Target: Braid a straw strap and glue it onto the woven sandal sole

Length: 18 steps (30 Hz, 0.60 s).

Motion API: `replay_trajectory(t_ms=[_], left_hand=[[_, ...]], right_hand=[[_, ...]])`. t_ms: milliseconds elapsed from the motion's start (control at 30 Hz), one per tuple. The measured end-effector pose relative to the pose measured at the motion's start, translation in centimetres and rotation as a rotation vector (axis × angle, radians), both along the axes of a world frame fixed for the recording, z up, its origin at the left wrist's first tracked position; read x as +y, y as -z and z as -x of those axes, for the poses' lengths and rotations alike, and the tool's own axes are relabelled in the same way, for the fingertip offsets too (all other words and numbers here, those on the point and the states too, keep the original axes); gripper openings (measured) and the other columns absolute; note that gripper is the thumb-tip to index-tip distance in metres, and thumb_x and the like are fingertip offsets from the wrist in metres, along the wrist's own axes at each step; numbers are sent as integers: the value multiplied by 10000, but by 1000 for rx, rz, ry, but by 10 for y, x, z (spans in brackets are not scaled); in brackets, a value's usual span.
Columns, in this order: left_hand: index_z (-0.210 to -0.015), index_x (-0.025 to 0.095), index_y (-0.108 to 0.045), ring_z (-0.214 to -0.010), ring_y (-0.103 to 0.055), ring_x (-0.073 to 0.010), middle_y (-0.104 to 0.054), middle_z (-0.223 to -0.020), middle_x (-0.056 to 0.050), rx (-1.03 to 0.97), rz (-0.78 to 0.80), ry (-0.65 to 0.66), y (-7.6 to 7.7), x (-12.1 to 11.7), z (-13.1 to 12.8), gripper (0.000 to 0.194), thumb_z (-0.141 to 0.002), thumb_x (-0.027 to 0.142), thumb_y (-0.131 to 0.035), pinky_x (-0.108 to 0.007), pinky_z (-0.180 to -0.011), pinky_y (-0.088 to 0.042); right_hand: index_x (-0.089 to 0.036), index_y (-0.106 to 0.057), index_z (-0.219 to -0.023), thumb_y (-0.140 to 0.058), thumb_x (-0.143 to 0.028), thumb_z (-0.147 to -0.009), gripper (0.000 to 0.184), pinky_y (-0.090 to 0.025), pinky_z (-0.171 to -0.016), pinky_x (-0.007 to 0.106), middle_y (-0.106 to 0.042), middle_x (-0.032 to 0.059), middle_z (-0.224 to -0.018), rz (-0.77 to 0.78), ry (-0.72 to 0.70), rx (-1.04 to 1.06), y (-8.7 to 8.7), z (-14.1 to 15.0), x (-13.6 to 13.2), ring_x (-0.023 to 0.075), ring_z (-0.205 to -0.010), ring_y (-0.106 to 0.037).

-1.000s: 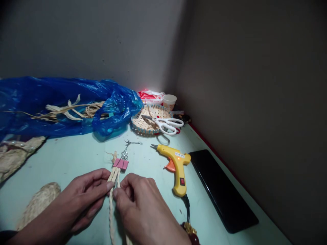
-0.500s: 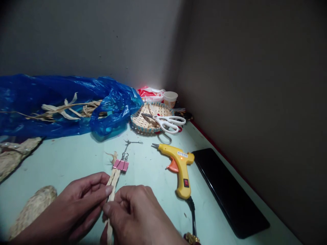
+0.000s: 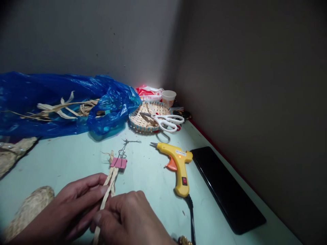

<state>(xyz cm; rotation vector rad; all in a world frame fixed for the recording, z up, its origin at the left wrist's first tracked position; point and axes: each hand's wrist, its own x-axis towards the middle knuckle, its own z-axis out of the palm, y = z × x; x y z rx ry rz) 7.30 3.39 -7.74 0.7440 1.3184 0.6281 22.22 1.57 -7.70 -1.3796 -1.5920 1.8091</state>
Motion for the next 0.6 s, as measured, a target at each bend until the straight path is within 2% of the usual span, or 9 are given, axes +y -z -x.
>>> replay_trajectory(t_ms=[100, 167, 233, 300, 367, 400, 500, 600], left_hand=[[-641, 183, -571, -457, -357, -40, -462, -511, 82, -15, 13, 2, 2, -1, 2, 380, -598, 441, -848, -111, -416, -263], [-666, 182, -585, -451, -342, -38, -462, -518, 83, -9, 7, 27, 4, 0, 4, 353, -618, 417, -843, -119, -411, -210], [-690, 183, -584, -441, -312, -30, -485, -550, 80, 11, 17, 46, 5, 0, 5, 343, -637, 417, -829, -129, -412, -174], [-738, 188, -595, -421, -261, -23, -500, -573, 78, 33, 26, 78, 7, 1, 7, 329, -668, 436, -800, -148, -407, -119], [-772, 191, -602, -412, -225, -27, -490, -560, 80, 30, 18, 103, 7, 1, 8, 316, -704, 455, -763, -168, -407, -83], [-778, 194, -600, -413, -226, -29, -478, -551, 84, 22, 12, 99, 7, 1, 8, 317, -703, 455, -762, -172, -412, -81], [-742, 195, -567, -425, -240, -22, -449, -542, 102, 17, 24, 71, 4, 1, 7, 371, -611, 414, -837, -163, -425, -109], [-748, 186, -565, -422, -257, -12, -488, -550, 95, 8, 33, 77, 1, 1, 5, 412, -570, 396, -872, -142, -408, -120]], right_hand=[[-188, -415, -598, -509, -226, -898, 316, -235, -486, 240, -349, -54, -560, -73, -42, -42, -3, -1, -3, 83, -526, -300], [-189, -453, -609, -475, -305, -943, 354, -261, -511, 249, -387, -49, -559, -126, -75, -78, -5, -3, -4, 89, -531, -340], [-202, -530, -661, -440, -405, -969, 380, -286, -533, 256, -472, -33, -582, -187, -8, -200, -6, -7, -4, 109, -568, -411], [-221, -586, -744, -444, -458, -967, 355, -319, -564, 262, -562, -14, -648, -276, 129, -333, -5, -10, -3, 137, -638, -480], [-232, -617, -840, -479, -450, -959, 284, -364, -618, 269, -627, -2, -733, -339, 205, -358, -2, -11, -1, 156, -710, -530], [-229, -623, -868, -491, -435, -958, 261, -384, -649, 273, -652, 4, -769, -341, 193, -330, 0, -10, 0, 162, -740, -551], [-215, -626, -906, -507, -398, -959, 225, -417, -712, 284, -685, 30, -863, -308, 132, -280, 2, -7, 0, 190, -853, -587], [-214, -627, -959, -528, -351, -956, 169, -421, -746, 287, -690, 40, -941, -324, 176, -276, 3, -3, 0, 204, -932, -590]])
